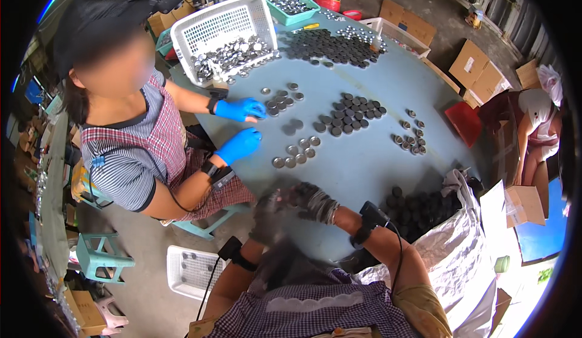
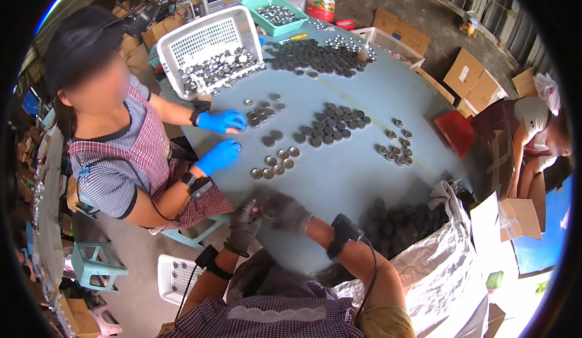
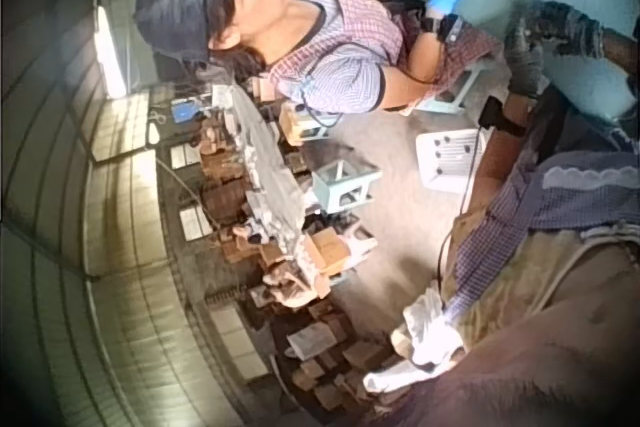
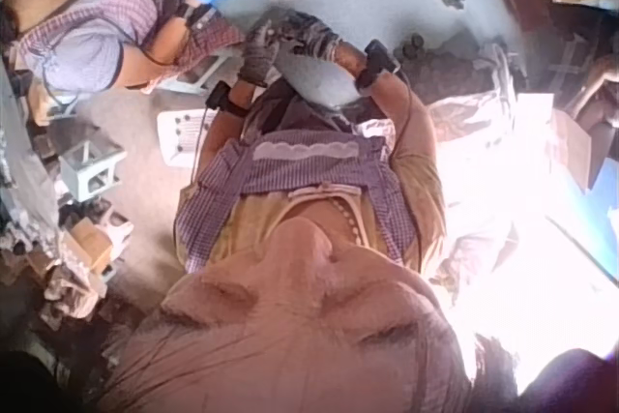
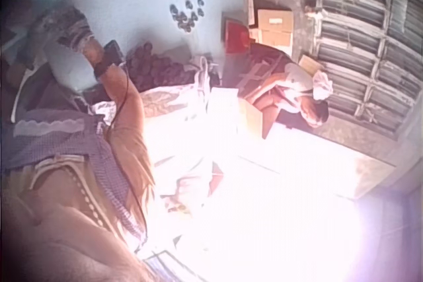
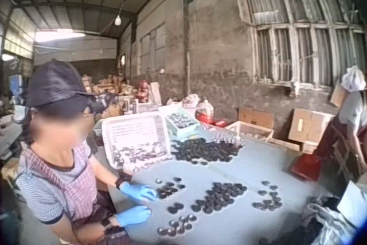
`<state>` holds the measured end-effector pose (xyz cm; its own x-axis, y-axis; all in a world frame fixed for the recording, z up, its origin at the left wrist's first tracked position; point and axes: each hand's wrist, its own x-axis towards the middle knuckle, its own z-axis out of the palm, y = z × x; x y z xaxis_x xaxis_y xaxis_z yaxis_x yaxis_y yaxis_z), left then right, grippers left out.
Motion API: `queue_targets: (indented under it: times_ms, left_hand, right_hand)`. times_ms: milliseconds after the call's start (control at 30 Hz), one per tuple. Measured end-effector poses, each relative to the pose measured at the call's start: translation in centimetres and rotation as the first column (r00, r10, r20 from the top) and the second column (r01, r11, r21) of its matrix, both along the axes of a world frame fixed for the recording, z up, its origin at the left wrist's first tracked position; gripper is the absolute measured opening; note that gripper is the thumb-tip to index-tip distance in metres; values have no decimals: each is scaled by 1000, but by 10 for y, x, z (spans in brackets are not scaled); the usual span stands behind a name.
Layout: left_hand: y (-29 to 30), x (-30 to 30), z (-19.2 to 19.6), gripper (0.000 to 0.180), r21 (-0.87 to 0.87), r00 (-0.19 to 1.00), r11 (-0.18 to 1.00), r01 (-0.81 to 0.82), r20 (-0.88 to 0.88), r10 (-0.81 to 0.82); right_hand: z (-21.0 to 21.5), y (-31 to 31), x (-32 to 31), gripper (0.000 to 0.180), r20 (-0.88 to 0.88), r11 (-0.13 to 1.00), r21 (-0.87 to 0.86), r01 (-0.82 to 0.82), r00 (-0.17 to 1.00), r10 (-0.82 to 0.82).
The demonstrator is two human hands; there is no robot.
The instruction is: Sorting small metal components and plastic discs at a factory workbench.
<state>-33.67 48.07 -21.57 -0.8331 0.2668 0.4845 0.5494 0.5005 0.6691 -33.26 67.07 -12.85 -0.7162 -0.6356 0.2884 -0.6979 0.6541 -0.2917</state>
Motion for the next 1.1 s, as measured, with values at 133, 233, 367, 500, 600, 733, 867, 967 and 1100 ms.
queue_targets:
  times_ms: [133, 233, 367, 500, 600, 733, 867, 967, 1100]
  left_hand:
    - [6, -3, 4, 40, 184, 978, 971, -155, 169, 124]
    - [14, -6, 8, 37, 134, 983, 982, -130, 145, 110]
    - [73, -22, 28, 33, 271, 992, 960, 63, 91, -90]
    - [101, -54, 48, 34, 41, 989, 990, 135, -68, -132]
    - [163, -88, 61, 34, -94, 984, 982, 166, -45, -170]
    - [216, -141, 67, 36, -406, 994, 909, 89, 91, -57]
    - [234, -174, 58, 37, -671, 990, 733, 113, 140, -24]
    - [239, -170, 54, 32, -642, 976, 740, 201, 196, -96]
    - [223, -116, 48, 27, -811, 976, 548, 202, 119, -184]
  right_hand:
    - [-32, 18, -5, 43, -161, 983, 126, -136, 975, 156]
    - [-22, 70, -17, 36, -237, 997, 57, 50, 971, -36]
    - [-94, 278, -22, 32, 93, 714, 406, 571, 751, -654]
    - [-17, 259, -65, 40, -86, 448, 401, 799, 520, -850]
    - [-46, 281, -95, 48, 40, 481, 166, 861, 481, -876]
    - [-45, 250, -156, 44, 166, 476, 175, 862, 451, -877]
    - [-31, 232, -162, 40, 34, 597, 121, 793, 598, -801]
    - [-28, 234, -144, 29, 35, 572, 349, 742, 600, -799]
    - [-30, 210, -103, 23, 43, 579, 516, 631, 656, -754]
